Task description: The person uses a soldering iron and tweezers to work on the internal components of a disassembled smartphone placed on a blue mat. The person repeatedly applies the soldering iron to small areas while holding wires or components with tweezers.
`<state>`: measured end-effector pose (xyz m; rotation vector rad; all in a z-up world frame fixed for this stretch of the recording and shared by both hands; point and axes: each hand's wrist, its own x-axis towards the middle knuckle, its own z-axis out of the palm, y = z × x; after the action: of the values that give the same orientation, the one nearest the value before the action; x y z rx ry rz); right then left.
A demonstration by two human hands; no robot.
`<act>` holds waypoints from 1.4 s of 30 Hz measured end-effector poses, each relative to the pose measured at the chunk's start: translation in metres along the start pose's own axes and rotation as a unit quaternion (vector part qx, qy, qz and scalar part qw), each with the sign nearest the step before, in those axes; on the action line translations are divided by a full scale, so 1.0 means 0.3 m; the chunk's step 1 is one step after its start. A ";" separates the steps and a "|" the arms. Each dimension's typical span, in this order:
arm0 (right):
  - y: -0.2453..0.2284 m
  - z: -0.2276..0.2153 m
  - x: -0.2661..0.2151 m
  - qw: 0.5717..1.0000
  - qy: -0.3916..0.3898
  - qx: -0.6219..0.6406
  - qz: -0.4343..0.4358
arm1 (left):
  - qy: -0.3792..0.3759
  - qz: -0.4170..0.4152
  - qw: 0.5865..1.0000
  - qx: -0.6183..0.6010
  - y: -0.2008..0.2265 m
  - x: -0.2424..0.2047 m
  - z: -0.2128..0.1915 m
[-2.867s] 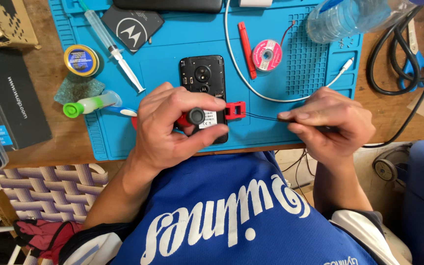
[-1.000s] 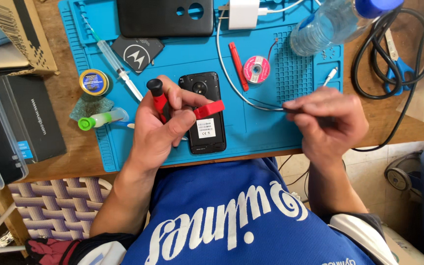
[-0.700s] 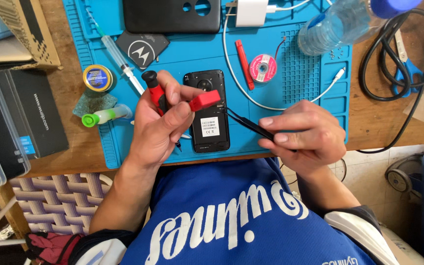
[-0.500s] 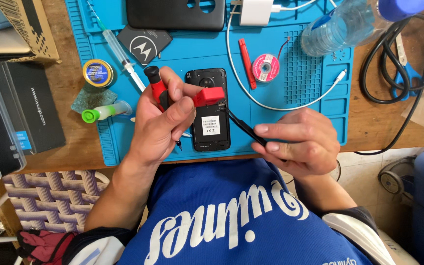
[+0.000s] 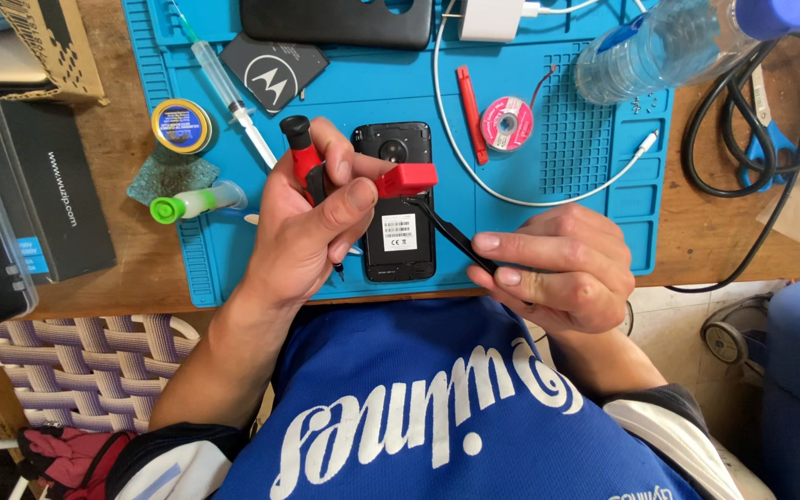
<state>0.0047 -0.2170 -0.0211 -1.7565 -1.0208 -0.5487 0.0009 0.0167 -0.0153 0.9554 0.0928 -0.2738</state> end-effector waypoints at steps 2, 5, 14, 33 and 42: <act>0.003 0.004 0.000 1.000 0.004 0.001 -0.004 | -0.004 0.002 1.000 -0.003 -0.001 0.003 0.003; 0.002 0.005 0.002 1.000 0.008 0.001 -0.011 | -0.010 0.000 1.000 0.004 0.003 0.003 0.006; -0.011 0.003 0.003 1.000 0.007 -0.002 0.003 | -0.024 -0.006 1.000 0.017 0.008 0.003 0.010; 0.009 0.001 -0.027 0.999 0.030 0.019 -0.001 | -0.018 -0.005 0.999 0.044 0.009 0.002 0.009; 0.022 -0.002 -0.071 0.989 0.082 0.107 0.061 | 0.028 0.046 0.991 0.124 0.026 -0.005 0.033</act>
<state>-0.0012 -0.2269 -0.0403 -1.5450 -0.8195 -0.4788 0.0010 0.0131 -0.0031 1.2125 0.0670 -0.1752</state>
